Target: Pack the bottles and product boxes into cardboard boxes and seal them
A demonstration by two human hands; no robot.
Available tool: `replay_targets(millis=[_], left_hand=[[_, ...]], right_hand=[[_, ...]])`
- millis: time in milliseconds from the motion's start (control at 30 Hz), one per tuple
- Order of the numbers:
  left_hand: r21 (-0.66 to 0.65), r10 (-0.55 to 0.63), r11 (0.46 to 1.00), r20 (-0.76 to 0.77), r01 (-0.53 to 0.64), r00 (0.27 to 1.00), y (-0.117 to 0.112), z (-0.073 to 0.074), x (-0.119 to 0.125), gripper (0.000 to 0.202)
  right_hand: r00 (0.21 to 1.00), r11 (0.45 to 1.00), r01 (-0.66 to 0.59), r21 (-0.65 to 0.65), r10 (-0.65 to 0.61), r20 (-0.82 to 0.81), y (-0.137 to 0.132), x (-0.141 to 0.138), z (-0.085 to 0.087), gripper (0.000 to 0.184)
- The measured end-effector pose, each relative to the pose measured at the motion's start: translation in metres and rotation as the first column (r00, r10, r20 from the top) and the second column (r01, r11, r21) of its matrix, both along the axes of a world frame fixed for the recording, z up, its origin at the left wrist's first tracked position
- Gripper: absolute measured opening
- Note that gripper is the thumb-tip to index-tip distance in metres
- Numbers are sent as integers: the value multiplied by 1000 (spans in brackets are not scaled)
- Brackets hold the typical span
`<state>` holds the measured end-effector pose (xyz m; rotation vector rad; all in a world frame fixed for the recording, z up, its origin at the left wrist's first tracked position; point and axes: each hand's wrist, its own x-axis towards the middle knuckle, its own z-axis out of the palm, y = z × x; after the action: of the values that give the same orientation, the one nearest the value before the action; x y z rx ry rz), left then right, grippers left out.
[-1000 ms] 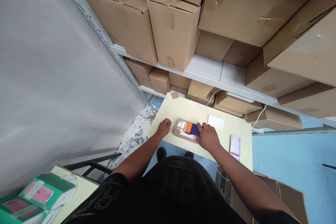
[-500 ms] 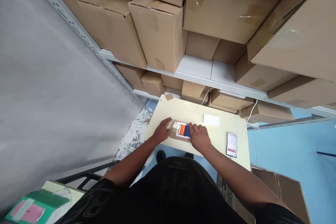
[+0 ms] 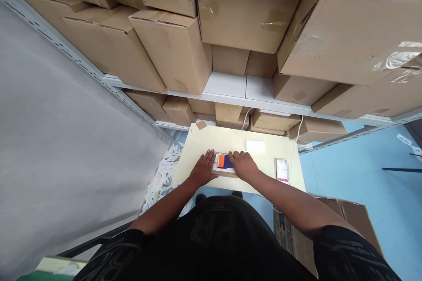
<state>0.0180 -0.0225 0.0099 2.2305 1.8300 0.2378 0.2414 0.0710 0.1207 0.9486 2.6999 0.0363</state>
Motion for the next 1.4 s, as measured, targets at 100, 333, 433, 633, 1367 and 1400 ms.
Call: replay_targets(millis=[100, 333, 433, 633, 1367, 1400], left_hand=[[2, -1, 1000, -3, 1, 1000, 0, 0, 0, 102], [2, -6, 1000, -39, 6, 999, 1, -2, -1, 103], [16, -14, 1000, -41, 15, 999, 1, -3, -2, 102], [37, -21, 999, -36, 22, 999, 1, -5, -2, 105], [-146, 292, 956, 475, -253, 830, -26, -15, -11, 119], [-227, 363, 932, 528, -284, 768, -32, -23, -13, 117]], right_hand=[[999, 999, -26, -21, 26, -26, 7, 24, 4, 61], [997, 997, 72, -42, -71, 18, 30, 141, 3, 68], [994, 996, 90, -30, -88, 58, 32, 181, -10, 69], [979, 982, 135, -131, -111, 173, 27, 149, -48, 67], [552, 402, 716, -570, -826, 111, -1, 137, -134, 33], [525, 385, 722, -575, -846, 92, -1, 134, -140, 32]])
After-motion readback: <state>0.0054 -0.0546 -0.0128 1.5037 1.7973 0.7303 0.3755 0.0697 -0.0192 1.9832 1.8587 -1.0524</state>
